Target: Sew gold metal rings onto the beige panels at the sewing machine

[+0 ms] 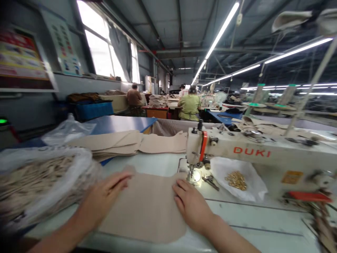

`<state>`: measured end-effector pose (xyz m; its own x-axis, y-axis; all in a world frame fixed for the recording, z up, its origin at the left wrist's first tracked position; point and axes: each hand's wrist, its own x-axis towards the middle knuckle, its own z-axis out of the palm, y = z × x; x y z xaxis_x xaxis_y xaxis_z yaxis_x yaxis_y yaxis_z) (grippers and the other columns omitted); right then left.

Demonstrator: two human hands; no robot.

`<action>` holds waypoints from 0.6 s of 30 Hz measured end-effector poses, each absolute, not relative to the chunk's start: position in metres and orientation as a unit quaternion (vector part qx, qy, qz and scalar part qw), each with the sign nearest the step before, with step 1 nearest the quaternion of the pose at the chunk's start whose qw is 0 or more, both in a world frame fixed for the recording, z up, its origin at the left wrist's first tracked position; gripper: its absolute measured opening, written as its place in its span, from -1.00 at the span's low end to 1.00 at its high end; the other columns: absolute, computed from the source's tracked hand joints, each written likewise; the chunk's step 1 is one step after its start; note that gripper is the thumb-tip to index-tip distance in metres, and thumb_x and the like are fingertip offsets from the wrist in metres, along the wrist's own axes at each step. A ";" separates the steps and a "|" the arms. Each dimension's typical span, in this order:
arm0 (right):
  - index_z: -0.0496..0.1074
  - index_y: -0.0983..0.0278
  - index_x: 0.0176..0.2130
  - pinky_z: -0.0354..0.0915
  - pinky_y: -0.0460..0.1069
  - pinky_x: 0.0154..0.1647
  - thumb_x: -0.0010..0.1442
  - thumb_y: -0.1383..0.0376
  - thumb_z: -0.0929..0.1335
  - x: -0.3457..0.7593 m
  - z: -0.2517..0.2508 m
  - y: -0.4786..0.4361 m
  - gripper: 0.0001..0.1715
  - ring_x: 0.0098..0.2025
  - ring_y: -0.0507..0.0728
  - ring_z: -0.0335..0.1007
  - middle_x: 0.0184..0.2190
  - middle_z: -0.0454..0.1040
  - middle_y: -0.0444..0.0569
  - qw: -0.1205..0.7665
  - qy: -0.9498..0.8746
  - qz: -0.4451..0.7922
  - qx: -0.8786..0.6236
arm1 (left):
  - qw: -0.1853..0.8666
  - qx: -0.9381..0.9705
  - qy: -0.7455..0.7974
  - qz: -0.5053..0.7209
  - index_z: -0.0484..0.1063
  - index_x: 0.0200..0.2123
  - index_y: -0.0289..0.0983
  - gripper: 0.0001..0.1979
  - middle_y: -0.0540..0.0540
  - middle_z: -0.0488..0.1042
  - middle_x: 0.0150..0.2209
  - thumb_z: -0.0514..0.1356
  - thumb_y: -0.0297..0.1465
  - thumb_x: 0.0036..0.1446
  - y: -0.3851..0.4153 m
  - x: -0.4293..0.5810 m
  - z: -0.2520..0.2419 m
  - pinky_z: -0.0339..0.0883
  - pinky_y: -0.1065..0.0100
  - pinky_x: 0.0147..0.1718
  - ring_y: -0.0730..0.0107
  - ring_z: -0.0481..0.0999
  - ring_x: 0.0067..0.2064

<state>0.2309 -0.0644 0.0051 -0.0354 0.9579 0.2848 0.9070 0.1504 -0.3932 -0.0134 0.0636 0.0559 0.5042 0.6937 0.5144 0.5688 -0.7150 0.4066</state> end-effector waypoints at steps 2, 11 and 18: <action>0.40 0.33 0.03 0.14 0.17 0.15 0.23 0.32 0.22 0.229 0.012 -0.069 -0.60 0.11 0.27 0.23 0.05 0.37 0.14 0.283 -0.697 0.054 -0.656 | 0.085 0.901 0.257 0.339 0.48 -0.24 -0.20 -0.68 -0.03 0.60 -0.29 -0.07 -0.34 0.18 0.054 0.023 0.031 0.43 0.44 -0.23 0.36 0.57 -0.28; 0.49 0.31 -0.33 0.32 -0.08 -0.42 -0.06 -0.04 0.43 0.236 0.002 -0.075 -0.52 -0.49 0.04 0.39 -0.54 0.45 -0.12 0.600 -0.421 0.391 -0.558 | 0.014 0.929 -0.040 0.367 0.49 -0.18 -0.21 -0.63 -0.08 0.60 -0.27 -0.12 -0.40 0.27 0.050 0.085 -0.001 0.41 0.50 -0.15 0.44 0.57 -0.26; 0.48 0.29 -0.45 0.30 -0.08 -0.41 -0.18 0.01 0.49 0.242 0.004 -0.067 -0.58 -0.50 0.02 0.37 -0.58 0.44 -0.16 0.661 -0.374 0.366 -0.537 | 0.359 0.884 0.210 0.214 0.55 -0.33 -0.13 -0.75 0.03 0.60 -0.43 0.13 -0.20 -0.01 0.048 0.107 0.032 0.43 0.44 -0.42 0.31 0.56 -0.41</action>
<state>0.2421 -0.0671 0.0045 0.4518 0.8863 0.1014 -0.0826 0.1547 -0.9845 0.1075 0.0481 0.0323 0.8199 0.5252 0.2277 0.2174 -0.6537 0.7249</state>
